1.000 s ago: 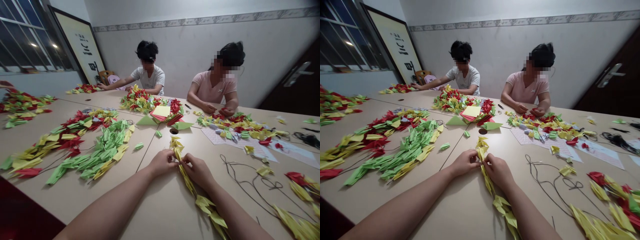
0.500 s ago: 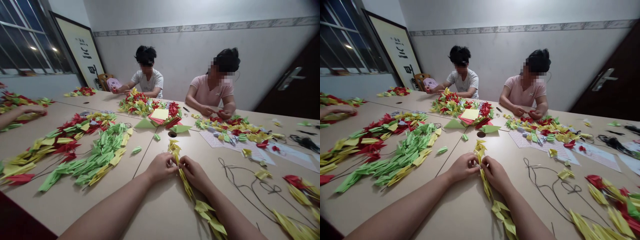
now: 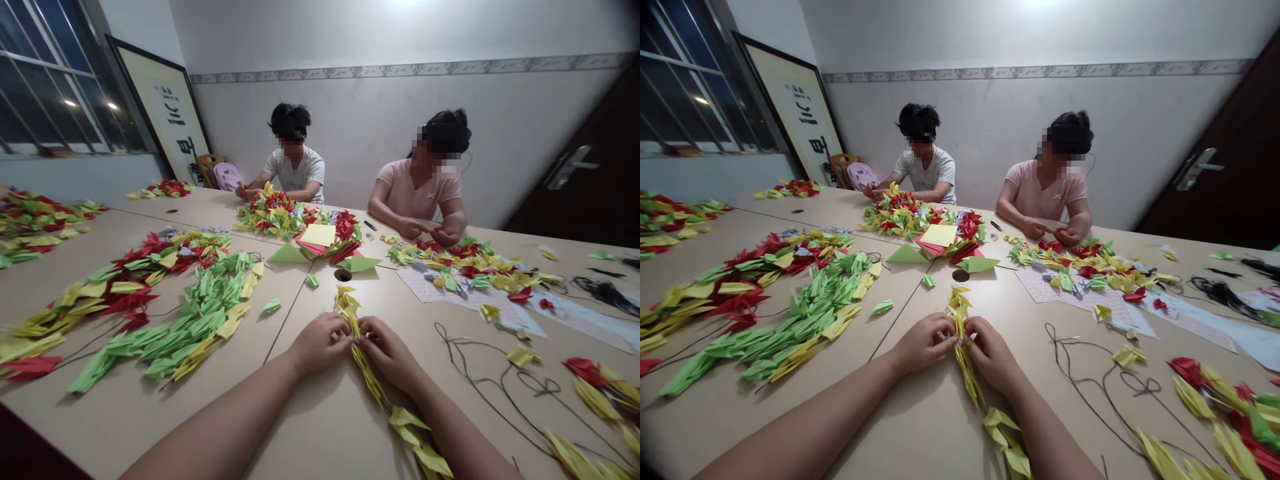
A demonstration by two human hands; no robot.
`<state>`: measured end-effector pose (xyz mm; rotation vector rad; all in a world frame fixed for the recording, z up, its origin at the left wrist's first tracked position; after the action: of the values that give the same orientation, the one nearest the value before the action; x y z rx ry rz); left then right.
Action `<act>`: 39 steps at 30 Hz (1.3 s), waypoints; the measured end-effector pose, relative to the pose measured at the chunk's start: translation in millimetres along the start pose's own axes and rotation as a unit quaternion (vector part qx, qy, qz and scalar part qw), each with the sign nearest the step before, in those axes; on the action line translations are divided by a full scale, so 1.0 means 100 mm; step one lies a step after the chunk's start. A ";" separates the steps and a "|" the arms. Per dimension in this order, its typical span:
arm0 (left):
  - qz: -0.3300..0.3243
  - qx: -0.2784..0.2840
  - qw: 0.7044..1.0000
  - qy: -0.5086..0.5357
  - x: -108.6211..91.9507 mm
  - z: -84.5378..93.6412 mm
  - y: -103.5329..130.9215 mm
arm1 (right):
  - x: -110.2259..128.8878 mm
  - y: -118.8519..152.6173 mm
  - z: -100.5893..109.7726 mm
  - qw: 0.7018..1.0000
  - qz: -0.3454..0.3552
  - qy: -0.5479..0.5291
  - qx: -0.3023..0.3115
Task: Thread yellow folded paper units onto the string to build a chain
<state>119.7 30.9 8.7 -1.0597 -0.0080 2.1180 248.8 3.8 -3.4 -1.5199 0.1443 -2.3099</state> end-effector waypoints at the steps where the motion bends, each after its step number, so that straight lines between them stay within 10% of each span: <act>1: 0.000 -0.004 1.000 0.010 0.01 0.00 0.00 | -0.01 0.00 0.01 1.000 -0.009 -0.015 -0.004; 8: 0.058 -0.007 0.989 0.136 0.16 0.00 -0.03 | -0.15 -0.01 0.09 0.987 -0.106 -0.109 -0.061; 39: 0.094 0.022 0.975 0.202 0.13 -0.02 -0.02 | -0.17 -0.02 0.02 0.991 -0.094 -0.091 -0.015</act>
<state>117.7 39.3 -0.9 -1.4941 0.3457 2.0151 256.3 12.2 -16.1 -1.8204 -0.0128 -2.3019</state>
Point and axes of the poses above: each hand's wrist, its own y-axis away from the middle knuckle, its own z-axis out of the back of the hand, x = y × z, the point moved 5 cm from there along -y, towards the middle knuckle, and after that the axes turned 1 degree about -y, right-handed, at the moved point
